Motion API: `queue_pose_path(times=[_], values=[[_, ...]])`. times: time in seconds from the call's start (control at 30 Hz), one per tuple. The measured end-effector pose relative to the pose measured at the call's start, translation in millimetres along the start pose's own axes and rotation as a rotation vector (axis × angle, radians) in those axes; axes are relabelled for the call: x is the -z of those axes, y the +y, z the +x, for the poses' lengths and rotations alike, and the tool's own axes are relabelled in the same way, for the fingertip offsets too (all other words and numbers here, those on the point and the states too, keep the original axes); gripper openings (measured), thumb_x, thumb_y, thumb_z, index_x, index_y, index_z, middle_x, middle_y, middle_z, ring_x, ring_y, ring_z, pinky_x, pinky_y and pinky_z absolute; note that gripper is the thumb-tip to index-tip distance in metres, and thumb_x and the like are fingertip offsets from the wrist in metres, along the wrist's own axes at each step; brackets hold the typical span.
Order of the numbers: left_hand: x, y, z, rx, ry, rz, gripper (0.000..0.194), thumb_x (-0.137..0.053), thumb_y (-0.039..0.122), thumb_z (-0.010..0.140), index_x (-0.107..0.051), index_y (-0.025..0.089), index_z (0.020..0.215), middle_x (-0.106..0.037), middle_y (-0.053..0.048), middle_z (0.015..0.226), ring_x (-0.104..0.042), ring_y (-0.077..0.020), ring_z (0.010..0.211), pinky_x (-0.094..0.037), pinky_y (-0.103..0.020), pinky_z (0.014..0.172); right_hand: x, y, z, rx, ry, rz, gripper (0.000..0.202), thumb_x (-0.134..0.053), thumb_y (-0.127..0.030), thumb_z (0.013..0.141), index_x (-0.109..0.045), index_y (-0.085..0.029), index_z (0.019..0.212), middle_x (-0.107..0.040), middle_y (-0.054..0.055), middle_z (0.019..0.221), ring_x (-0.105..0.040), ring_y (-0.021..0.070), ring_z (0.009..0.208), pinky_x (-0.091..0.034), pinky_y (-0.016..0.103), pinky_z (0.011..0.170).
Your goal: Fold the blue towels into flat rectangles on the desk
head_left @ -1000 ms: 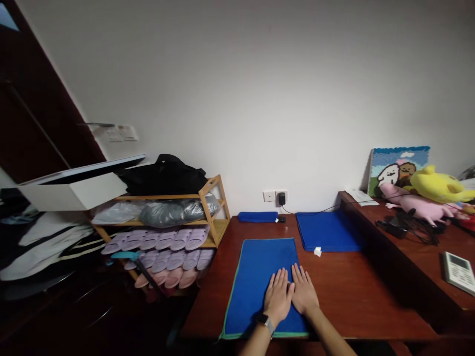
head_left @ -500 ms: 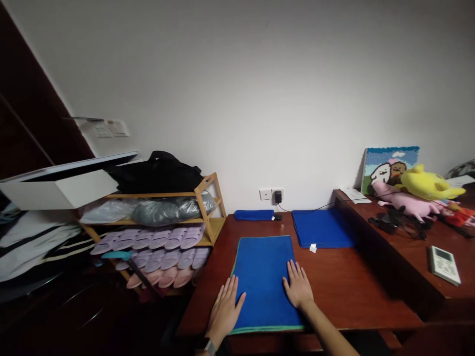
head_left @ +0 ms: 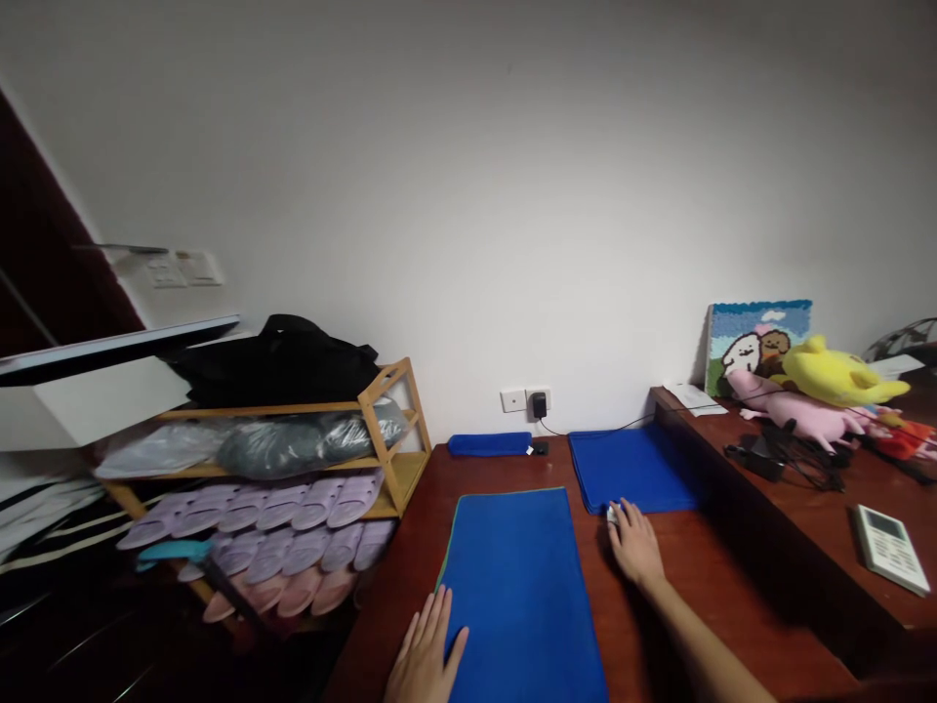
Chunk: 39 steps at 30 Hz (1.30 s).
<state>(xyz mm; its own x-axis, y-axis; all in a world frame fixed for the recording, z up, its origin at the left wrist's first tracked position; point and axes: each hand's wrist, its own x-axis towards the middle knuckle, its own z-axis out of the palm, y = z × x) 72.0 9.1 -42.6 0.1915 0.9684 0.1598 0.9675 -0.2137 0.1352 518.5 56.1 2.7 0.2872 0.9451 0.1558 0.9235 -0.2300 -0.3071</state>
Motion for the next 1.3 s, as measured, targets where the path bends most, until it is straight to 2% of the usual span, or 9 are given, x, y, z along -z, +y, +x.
queue_pose_path(times=[0.1,0.2,0.4,0.6,0.73,0.87,1.03,1.17,1.3], values=[[-7.8,-8.6,1.9,-0.002,-0.012,-0.021,0.069,-0.026,0.06,0.102,-0.016,0.029,0.163,-0.024,0.007,0.169,-0.024,-0.0217,0.156,-0.03,-0.044,0.129,0.2,25.8,38.6,-0.093,-0.006,-0.058,0.062,-0.022,-0.054,0.101,-0.036,-0.035,0.159,-0.024,0.0,0.171,-0.016,0.0319,0.157,-0.011,0.053,0.125],[-14.7,-17.1,3.5,-0.03,-0.003,-0.043,0.067,-0.026,0.057,0.103,-0.011,0.032,0.163,-0.022,0.007,0.169,-0.026,-0.0219,0.156,-0.033,-0.047,0.127,-12.8,39.7,60.8,-0.171,-0.103,-0.082,0.063,-0.022,-0.061,0.1,-0.028,-0.042,0.16,-0.019,-0.002,0.173,-0.011,0.0389,0.157,-0.01,0.063,0.123],[-13.0,-15.8,2.7,-0.053,0.049,-0.017,0.067,-0.032,0.054,0.103,-0.016,0.029,0.163,-0.029,0.002,0.168,-0.031,-0.0247,0.154,-0.038,-0.047,0.124,-38.3,50.0,54.9,-0.185,-0.095,-0.102,0.064,-0.022,-0.063,0.1,-0.02,-0.044,0.161,-0.018,-0.003,0.173,-0.007,0.0382,0.158,-0.009,0.064,0.123],[8.0,-13.8,0.7,-0.046,-0.004,-0.009,0.067,-0.032,0.058,0.102,-0.029,0.026,0.161,-0.033,0.0,0.166,-0.032,-0.0262,0.154,-0.033,-0.051,0.126,-24.6,41.1,5.7,-0.178,-0.12,-0.109,0.065,-0.026,-0.063,0.099,-0.022,-0.043,0.161,-0.019,0.0,0.173,-0.009,0.0401,0.157,-0.013,0.063,0.123],[22.8,-42.2,-2.9,-0.005,-0.064,0.021,0.076,-0.031,0.063,0.099,-0.03,0.019,0.16,-0.03,-0.004,0.167,-0.028,-0.0271,0.155,-0.027,-0.052,0.128,-18.1,34.4,-47.3,-0.164,-0.116,-0.095,0.065,-0.032,-0.063,0.098,-0.025,-0.042,0.16,-0.021,0.0,0.172,-0.01,0.0413,0.157,-0.015,0.064,0.123],[29.8,-75.5,-7.6,0.057,-0.091,0.044,0.081,-0.027,0.063,0.097,-0.029,0.013,0.16,-0.026,-0.008,0.168,-0.024,-0.0266,0.156,-0.021,-0.051,0.129,-18.5,42.4,-107.6,-0.129,-0.071,-0.012,0.065,-0.038,-0.064,0.095,-0.034,-0.043,0.157,-0.027,-0.001,0.17,-0.01,0.0416,0.157,-0.014,0.067,0.123],[31.3,-81.1,-9.5,0.089,-0.072,0.026,0.089,-0.026,0.067,0.096,-0.023,0.007,0.161,-0.023,-0.012,0.169,-0.021,-0.0266,0.157,-0.018,-0.05,0.13,-7.5,58.6,-170.7,-0.056,-0.056,0.047,0.064,-0.047,-0.062,0.091,-0.045,-0.044,0.152,-0.031,-0.002,0.169,-0.01,0.0435,0.156,-0.017,0.072,0.121],[28.7,-77.2,-8.1,0.083,-0.065,0.016,0.091,-0.026,0.069,0.095,-0.023,0.007,0.161,-0.022,-0.012,0.17,-0.021,-0.0275,0.157,-0.017,-0.05,0.13,15.1,60.7,-186.0,-0.058,-0.143,0.102,0.062,-0.045,-0.064,0.09,-0.049,-0.044,0.149,-0.035,-0.004,0.166,-0.016,0.0405,0.156,-0.024,0.07,0.12],[25.0,-82.1,-6.6,0.071,-0.066,0.016,0.091,-0.026,0.07,0.094,-0.024,0.009,0.161,-0.022,-0.012,0.17,-0.02,-0.0279,0.157,-0.017,-0.051,0.13,42.1,82.8,-188.7,-0.03,-0.14,0.303,0.069,-0.033,-0.064,0.092,-0.056,-0.029,0.147,-0.048,0.003,0.16,-0.032,0.0304,0.153,-0.028,0.051,0.126]])
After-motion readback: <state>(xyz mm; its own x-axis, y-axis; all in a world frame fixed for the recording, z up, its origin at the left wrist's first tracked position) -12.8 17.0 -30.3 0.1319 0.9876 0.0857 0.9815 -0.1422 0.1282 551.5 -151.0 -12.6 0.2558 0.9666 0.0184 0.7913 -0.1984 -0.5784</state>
